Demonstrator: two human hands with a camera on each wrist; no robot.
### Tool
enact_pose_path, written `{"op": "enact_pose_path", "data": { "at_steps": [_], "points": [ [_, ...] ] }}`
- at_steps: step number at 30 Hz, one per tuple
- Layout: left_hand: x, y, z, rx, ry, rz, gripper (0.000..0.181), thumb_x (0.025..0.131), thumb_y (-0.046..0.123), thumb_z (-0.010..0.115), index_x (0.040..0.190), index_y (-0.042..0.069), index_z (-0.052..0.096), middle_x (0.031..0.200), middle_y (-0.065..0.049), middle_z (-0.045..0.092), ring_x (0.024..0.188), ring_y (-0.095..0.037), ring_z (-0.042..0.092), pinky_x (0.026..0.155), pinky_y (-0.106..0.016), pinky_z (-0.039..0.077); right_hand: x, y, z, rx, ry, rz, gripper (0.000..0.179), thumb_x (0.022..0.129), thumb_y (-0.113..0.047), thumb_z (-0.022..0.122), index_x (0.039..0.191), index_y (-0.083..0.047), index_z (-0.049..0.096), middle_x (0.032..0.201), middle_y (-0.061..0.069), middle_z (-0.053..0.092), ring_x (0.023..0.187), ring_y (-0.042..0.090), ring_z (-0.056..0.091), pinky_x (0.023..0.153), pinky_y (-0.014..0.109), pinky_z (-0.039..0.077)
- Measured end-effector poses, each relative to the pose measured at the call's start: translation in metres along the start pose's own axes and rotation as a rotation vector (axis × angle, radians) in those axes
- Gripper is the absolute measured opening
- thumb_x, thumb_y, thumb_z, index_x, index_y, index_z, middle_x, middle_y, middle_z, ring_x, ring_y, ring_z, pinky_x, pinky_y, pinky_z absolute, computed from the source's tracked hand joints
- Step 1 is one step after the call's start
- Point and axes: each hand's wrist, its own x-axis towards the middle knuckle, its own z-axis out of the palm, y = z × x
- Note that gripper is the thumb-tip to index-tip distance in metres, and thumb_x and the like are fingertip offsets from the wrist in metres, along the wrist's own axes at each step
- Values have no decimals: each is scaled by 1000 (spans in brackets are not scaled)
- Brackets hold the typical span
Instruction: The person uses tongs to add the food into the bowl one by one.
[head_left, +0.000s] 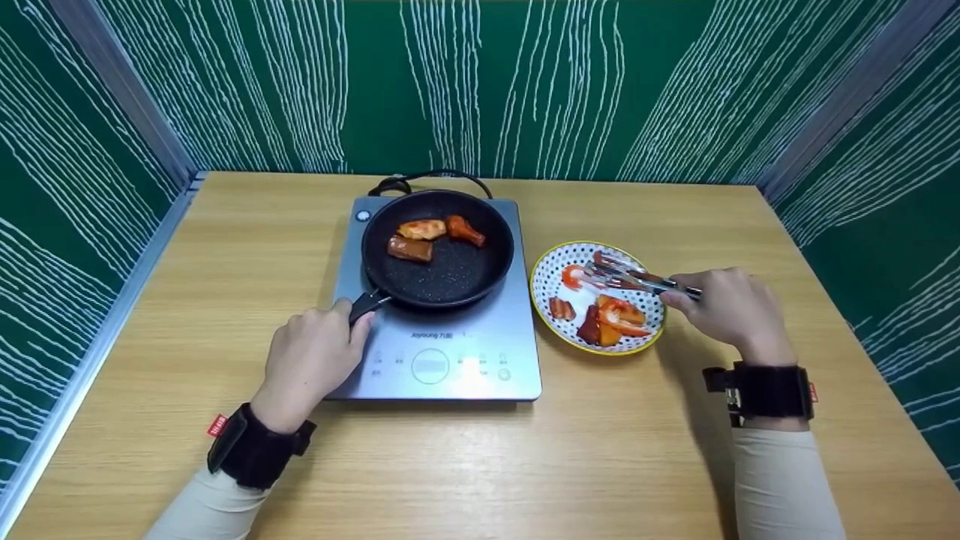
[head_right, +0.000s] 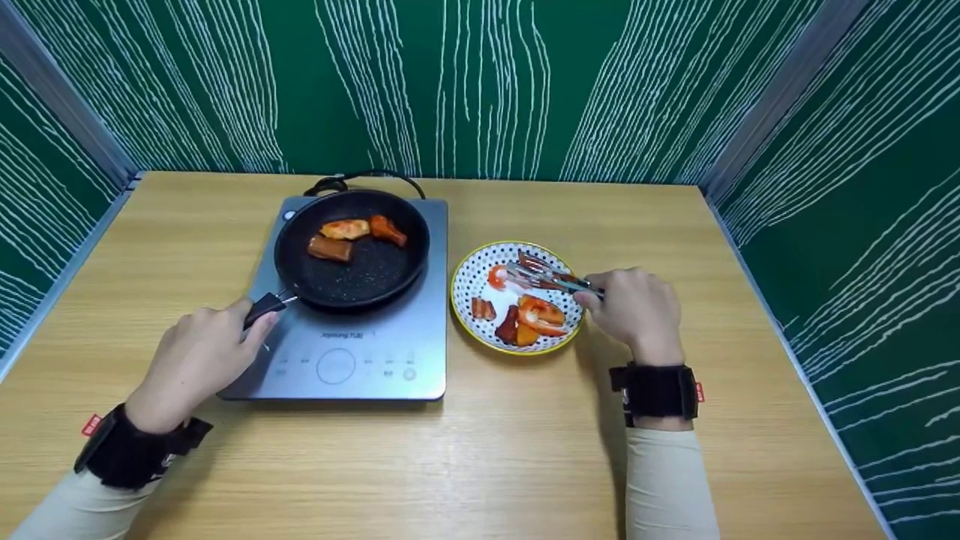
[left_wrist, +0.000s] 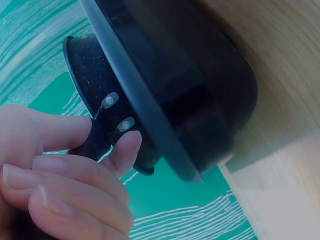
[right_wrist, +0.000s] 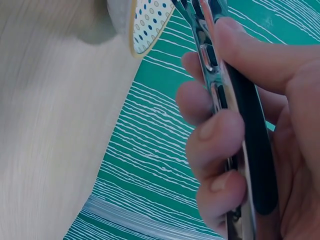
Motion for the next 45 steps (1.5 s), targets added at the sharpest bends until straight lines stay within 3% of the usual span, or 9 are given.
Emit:
{"op": "enact_pose_path", "data": {
  "at_steps": [12, 34, 39, 45],
  "points": [
    [1, 0, 1, 6, 22, 10, 37, 107, 33, 62, 86, 3, 60, 64, -9, 52, 54, -30, 54, 48, -41, 35, 3, -3, 6, -27, 18, -16, 46, 99, -41, 75, 128, -6, 76, 109, 28, 74, 73, 31, 56, 63, 39, 36],
    [0, 1, -1, -1, -15, -9, 38, 108, 35, 60, 89, 2, 61, 67, -8, 51, 57, -27, 52, 51, -37, 33, 5, -2, 8, -35, -5, -22, 47, 104, -47, 67, 132, -10, 75, 119, 25, 74, 87, 34, 65, 66, 41, 40],
    [0, 0, -1, 5, 4, 1, 38, 108, 34, 61, 89, 2, 61, 66, -10, 53, 56, -30, 55, 49, -42, 37, 2, -1, 4, -27, 47, -40, 46, 103, -48, 69, 129, -11, 77, 106, 20, 76, 79, 31, 59, 62, 39, 36],
    [1, 0, 0, 9, 7, 2, 37, 108, 34, 61, 90, 1, 62, 66, -12, 54, 55, -32, 56, 48, -45, 39, -1, -6, -2, -11, 114, -32, 42, 102, -46, 70, 129, -13, 77, 86, 12, 68, 72, 30, 54, 59, 40, 31]
  ]
}}
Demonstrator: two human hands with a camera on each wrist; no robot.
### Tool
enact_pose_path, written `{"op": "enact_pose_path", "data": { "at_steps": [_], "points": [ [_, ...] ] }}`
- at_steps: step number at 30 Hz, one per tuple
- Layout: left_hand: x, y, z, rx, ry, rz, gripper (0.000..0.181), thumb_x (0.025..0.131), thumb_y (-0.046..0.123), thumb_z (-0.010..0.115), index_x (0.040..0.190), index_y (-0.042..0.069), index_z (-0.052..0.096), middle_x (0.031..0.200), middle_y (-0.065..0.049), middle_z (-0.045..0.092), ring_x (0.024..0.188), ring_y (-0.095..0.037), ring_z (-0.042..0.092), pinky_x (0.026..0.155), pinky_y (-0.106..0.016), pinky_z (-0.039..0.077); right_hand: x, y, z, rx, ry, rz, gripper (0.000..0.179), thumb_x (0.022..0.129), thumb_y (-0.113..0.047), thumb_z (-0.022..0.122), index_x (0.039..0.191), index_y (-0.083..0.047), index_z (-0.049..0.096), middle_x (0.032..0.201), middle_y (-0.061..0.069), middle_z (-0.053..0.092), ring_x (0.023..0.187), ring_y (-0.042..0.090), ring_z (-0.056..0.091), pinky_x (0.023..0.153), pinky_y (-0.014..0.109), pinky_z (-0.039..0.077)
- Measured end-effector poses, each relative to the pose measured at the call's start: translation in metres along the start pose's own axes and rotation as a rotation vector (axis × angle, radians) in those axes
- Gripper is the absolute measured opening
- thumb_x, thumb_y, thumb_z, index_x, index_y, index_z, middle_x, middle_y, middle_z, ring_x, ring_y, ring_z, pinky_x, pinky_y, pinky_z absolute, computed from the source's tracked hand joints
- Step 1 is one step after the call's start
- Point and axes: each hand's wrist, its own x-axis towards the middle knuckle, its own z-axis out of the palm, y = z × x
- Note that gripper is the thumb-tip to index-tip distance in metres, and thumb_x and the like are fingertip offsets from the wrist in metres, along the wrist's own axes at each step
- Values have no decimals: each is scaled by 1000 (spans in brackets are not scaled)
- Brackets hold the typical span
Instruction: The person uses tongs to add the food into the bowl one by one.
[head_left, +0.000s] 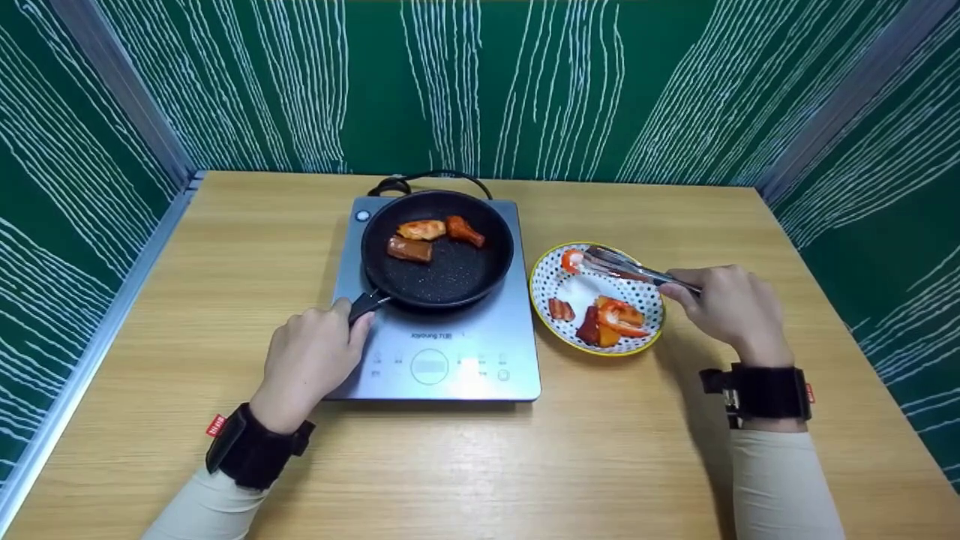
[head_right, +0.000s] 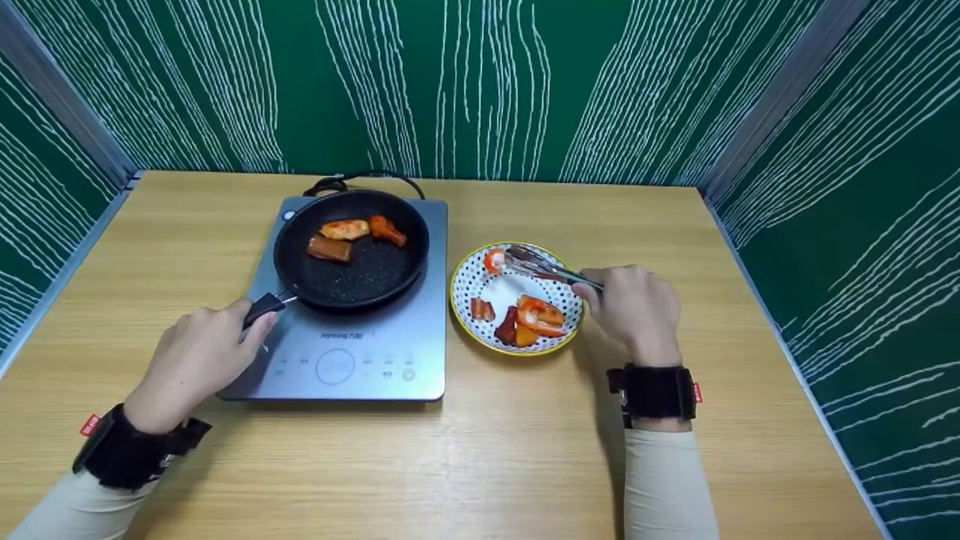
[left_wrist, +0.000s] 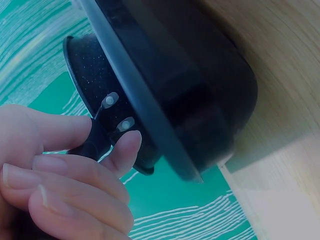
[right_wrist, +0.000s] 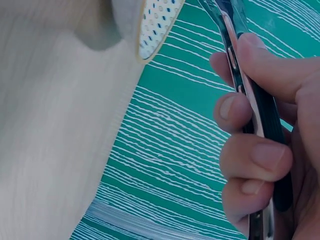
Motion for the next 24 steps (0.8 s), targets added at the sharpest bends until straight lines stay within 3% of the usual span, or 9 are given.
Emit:
{"op": "enact_pose_path", "data": {
  "at_steps": [11, 16, 20, 24],
  "points": [
    [0, 1, -1, -3, -16, -9, 38, 108, 35, 61, 91, 2, 62, 67, -10, 54, 57, -30, 55, 50, -42, 38, -6, -19, -14, 52, 135, 15, 49, 104, -51, 66, 131, -12, 76, 70, 9, 55, 60, 27, 43, 53, 39, 24],
    [1, 1, -1, -4, -28, -12, 38, 109, 35, 60, 92, 1, 62, 67, -10, 53, 56, -28, 53, 50, -39, 35, -7, -33, -20, 76, 198, -4, 47, 103, -49, 68, 128, -11, 77, 69, 10, 60, 57, 26, 41, 51, 38, 23],
    [0, 1, -1, -3, -27, -9, 38, 109, 35, 60, 91, 1, 61, 67, -9, 52, 55, -27, 52, 49, -37, 33, -3, -48, -21, 99, 250, -41, 42, 101, -45, 72, 125, -11, 79, 86, 17, 76, 58, 26, 48, 52, 37, 23],
    [-1, 1, 0, 2, -11, 0, 38, 109, 35, 60, 89, 2, 60, 65, -8, 51, 55, -27, 51, 48, -37, 32, 4, -61, -22, 134, 291, -75, 39, 99, -45, 75, 121, -12, 81, 96, 17, 79, 61, 26, 56, 52, 38, 25]
  ]
}}
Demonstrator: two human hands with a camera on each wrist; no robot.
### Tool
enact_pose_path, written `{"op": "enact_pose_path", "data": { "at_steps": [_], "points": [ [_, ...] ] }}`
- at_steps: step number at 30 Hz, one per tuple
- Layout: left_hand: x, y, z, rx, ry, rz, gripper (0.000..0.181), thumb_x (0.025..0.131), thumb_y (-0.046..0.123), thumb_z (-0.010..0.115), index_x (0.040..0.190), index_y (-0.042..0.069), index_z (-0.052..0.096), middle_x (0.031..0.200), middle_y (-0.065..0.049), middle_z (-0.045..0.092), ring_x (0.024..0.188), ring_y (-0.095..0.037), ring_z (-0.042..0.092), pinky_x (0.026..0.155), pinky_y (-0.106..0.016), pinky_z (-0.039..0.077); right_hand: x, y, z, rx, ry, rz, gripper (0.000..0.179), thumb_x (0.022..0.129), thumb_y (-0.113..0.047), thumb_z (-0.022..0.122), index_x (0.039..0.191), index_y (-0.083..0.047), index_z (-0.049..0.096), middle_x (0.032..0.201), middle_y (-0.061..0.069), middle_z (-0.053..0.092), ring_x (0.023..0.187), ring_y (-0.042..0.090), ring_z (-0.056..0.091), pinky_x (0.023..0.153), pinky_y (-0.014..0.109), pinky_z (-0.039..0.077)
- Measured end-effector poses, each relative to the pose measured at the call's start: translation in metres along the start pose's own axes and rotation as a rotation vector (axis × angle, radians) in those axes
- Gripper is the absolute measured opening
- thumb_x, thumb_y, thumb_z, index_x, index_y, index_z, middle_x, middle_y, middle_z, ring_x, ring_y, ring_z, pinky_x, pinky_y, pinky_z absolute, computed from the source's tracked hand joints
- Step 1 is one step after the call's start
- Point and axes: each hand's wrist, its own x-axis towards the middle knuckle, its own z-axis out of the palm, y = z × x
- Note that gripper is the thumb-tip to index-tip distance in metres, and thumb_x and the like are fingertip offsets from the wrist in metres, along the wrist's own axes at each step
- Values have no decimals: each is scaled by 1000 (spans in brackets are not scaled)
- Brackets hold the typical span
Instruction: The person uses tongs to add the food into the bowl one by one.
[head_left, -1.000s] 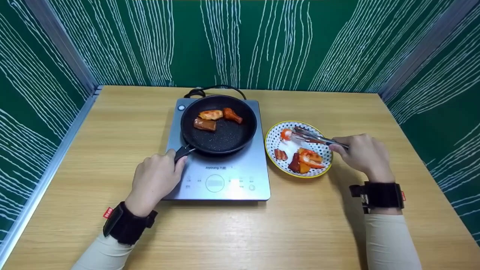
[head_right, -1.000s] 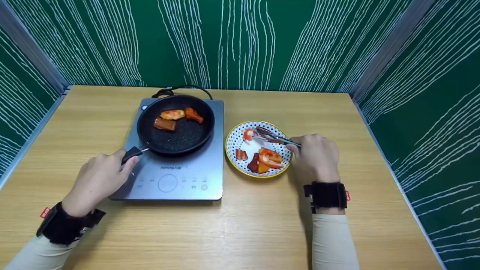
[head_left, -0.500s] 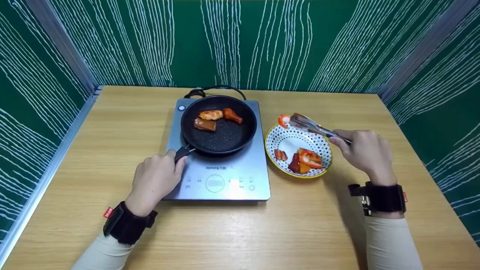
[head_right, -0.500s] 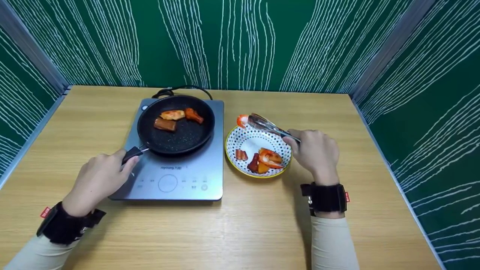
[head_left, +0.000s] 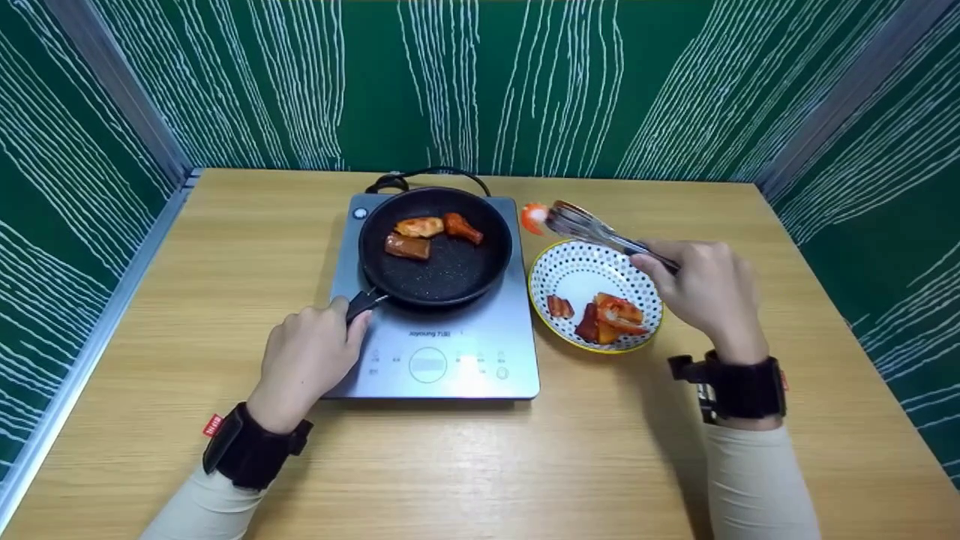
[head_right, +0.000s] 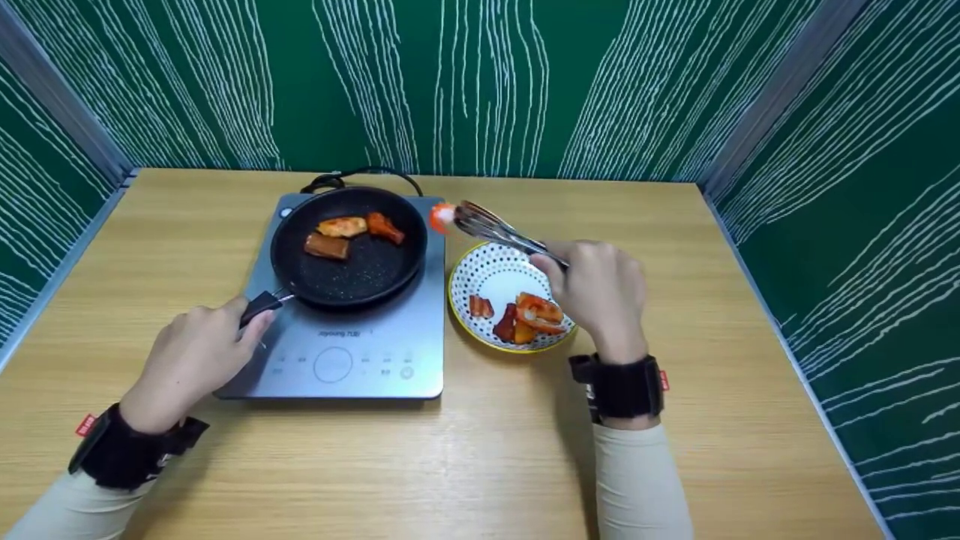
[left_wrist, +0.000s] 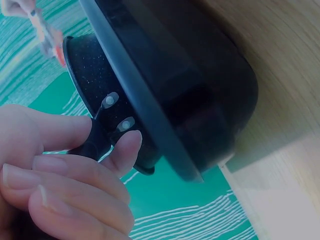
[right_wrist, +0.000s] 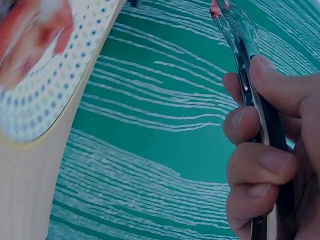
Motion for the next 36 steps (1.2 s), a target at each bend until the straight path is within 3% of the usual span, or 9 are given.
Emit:
{"op": "enact_pose_path", "data": {
  "at_steps": [10, 17, 23, 36],
  "points": [
    [1, 0, 0, -2, -5, -10, 39, 108, 35, 60, 88, 2, 60, 65, -8, 50, 54, -27, 51, 48, -37, 33, 18, -36, 14, 36, -13, -38, 39, 100, -45, 74, 122, -14, 81, 84, 9, 75, 51, 20, 42, 49, 36, 24],
    [1, 0, -1, -2, -11, -17, 39, 108, 36, 60, 89, 2, 60, 66, -9, 52, 56, -28, 53, 49, -39, 35, 27, -53, 27, 15, -38, -100, 31, 102, -42, 72, 116, -18, 83, 65, 1, 57, 51, 18, 42, 49, 35, 26],
    [1, 0, 0, -11, -11, -18, 38, 108, 35, 60, 89, 2, 60, 67, -9, 53, 56, -28, 53, 49, -39, 35, 32, -62, 42, -26, -59, -148, 22, 101, -38, 74, 103, -18, 84, 65, 0, 58, 52, 21, 45, 48, 35, 27],
    [3, -3, 1, -5, -44, -41, 39, 109, 39, 58, 92, 3, 61, 68, -9, 54, 57, -28, 55, 50, -38, 35, 39, -75, 69, -133, -63, -218, 20, 98, -42, 77, 94, -22, 79, 61, 1, 51, 51, 26, 48, 42, 39, 29]
  ]
}}
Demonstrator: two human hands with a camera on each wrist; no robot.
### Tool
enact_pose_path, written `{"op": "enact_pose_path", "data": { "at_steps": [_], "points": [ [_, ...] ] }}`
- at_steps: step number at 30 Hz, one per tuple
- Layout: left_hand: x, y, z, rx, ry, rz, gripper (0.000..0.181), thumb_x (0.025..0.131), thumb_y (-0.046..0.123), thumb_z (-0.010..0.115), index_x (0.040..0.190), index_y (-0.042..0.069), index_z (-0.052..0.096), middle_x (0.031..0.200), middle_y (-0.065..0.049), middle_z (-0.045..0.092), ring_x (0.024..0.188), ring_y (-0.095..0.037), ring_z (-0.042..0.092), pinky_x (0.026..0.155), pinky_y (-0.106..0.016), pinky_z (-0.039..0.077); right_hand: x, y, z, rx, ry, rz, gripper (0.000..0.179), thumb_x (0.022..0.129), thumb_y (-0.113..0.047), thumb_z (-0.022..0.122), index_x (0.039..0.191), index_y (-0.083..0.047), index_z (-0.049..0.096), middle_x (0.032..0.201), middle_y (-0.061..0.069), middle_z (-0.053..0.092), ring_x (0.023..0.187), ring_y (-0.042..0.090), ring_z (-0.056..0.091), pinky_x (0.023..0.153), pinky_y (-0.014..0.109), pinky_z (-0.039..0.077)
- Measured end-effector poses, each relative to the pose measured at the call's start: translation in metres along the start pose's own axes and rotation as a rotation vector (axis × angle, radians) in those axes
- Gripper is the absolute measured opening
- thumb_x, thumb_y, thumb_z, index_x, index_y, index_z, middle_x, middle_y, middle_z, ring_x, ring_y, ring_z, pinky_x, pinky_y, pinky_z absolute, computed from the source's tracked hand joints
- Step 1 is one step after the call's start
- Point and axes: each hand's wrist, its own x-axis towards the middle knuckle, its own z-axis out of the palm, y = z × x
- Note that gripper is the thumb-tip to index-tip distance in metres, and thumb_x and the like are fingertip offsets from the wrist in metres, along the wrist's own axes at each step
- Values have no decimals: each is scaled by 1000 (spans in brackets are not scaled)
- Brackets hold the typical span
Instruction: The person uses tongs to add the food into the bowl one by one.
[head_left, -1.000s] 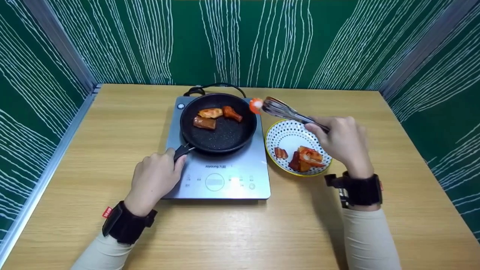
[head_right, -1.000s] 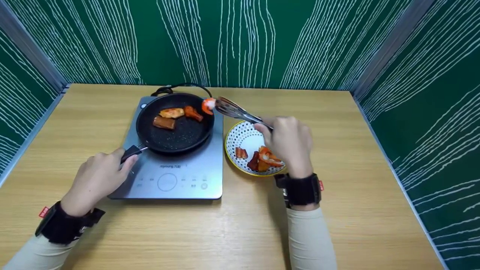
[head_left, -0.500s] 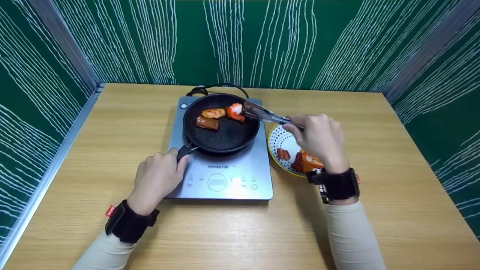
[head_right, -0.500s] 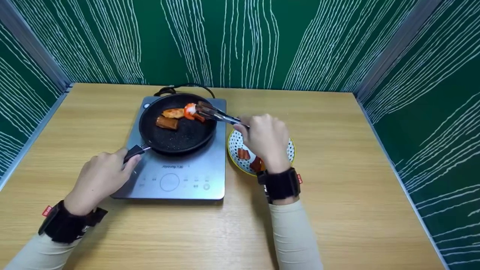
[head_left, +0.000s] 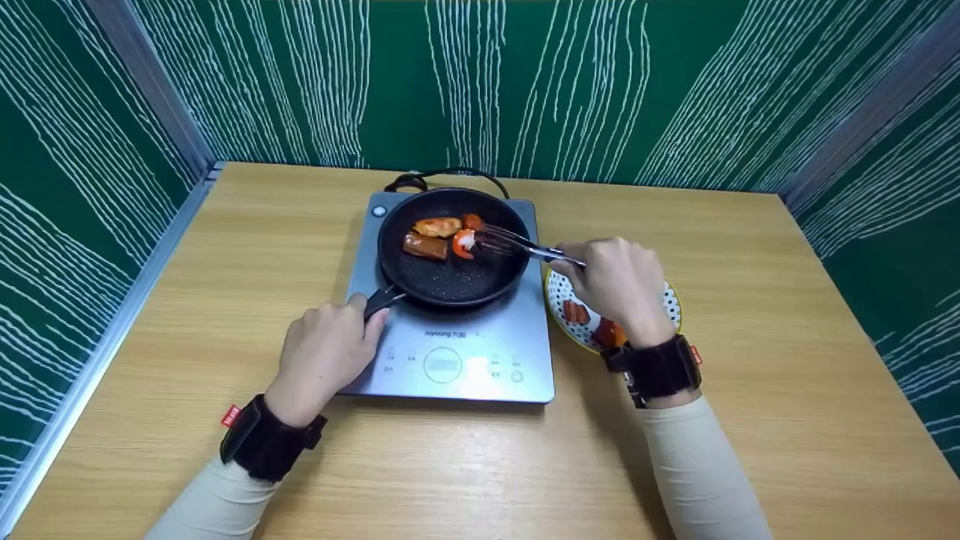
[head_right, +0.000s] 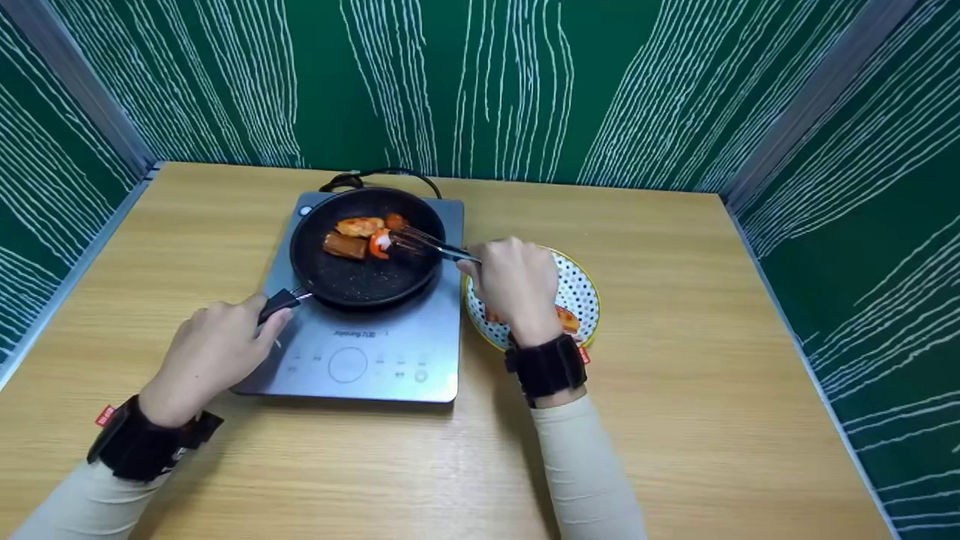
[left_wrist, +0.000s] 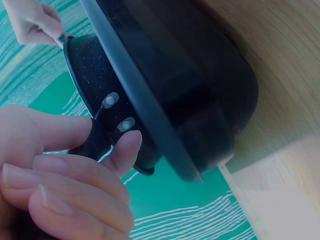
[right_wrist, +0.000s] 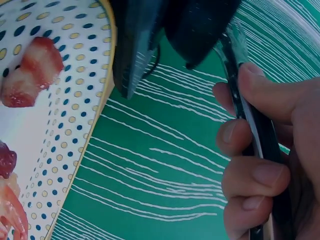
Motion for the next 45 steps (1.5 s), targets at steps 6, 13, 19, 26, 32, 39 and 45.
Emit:
{"op": "enact_pose_path", "data": {
  "at_steps": [6, 13, 19, 26, 32, 39, 45],
  "points": [
    [0, 1, -1, -1, -3, 0, 39, 109, 38, 58, 91, 4, 60, 68, -9, 54, 57, -27, 55, 50, -38, 34, 10, -9, -4, -53, -46, -16, 21, 98, -43, 77, 97, -22, 80, 63, 1, 54, 52, 25, 46, 43, 42, 34],
    [-1, 1, 0, -6, 13, 11, 38, 109, 36, 59, 90, 3, 60, 68, -10, 55, 58, -29, 55, 50, -40, 37, 18, -16, -4, -99, -79, -41, 22, 97, -42, 77, 94, -21, 78, 64, 1, 55, 54, 25, 47, 44, 44, 39],
    [-1, 0, 1, -3, 17, 10, 39, 109, 37, 59, 90, 3, 60, 68, -10, 55, 58, -30, 56, 50, -41, 38, 21, -18, -2, -108, -66, -56, 20, 96, -40, 79, 95, -20, 80, 67, 3, 60, 56, 26, 51, 46, 47, 43],
    [-1, 1, 0, -4, 33, 16, 38, 108, 36, 60, 87, 4, 59, 65, -9, 54, 56, -29, 55, 48, -41, 37, 23, -18, -2, -136, -18, -68, 19, 96, -41, 79, 100, -22, 83, 67, 6, 64, 53, 28, 51, 45, 50, 44],
    [-1, 1, 0, -8, 32, 16, 38, 108, 36, 60, 88, 4, 59, 65, -9, 53, 55, -29, 55, 48, -40, 36, 23, -17, 0, -137, -3, -67, 22, 96, -41, 80, 100, -19, 83, 67, 6, 63, 54, 27, 50, 46, 49, 44],
    [-2, 1, 0, -10, 17, 7, 38, 109, 37, 59, 90, 4, 60, 66, -9, 54, 56, -29, 55, 49, -40, 36, 17, -12, -2, -123, 19, -83, 25, 96, -43, 79, 99, -18, 81, 71, 7, 66, 53, 28, 52, 46, 50, 45],
    [-1, 2, -2, -3, -1, -2, 39, 109, 38, 58, 92, 3, 61, 68, -10, 55, 57, -29, 56, 50, -40, 37, 6, -1, -17, -81, 39, -85, 31, 95, -44, 80, 110, -17, 82, 76, 7, 69, 51, 25, 48, 43, 42, 38]
  ]
}}
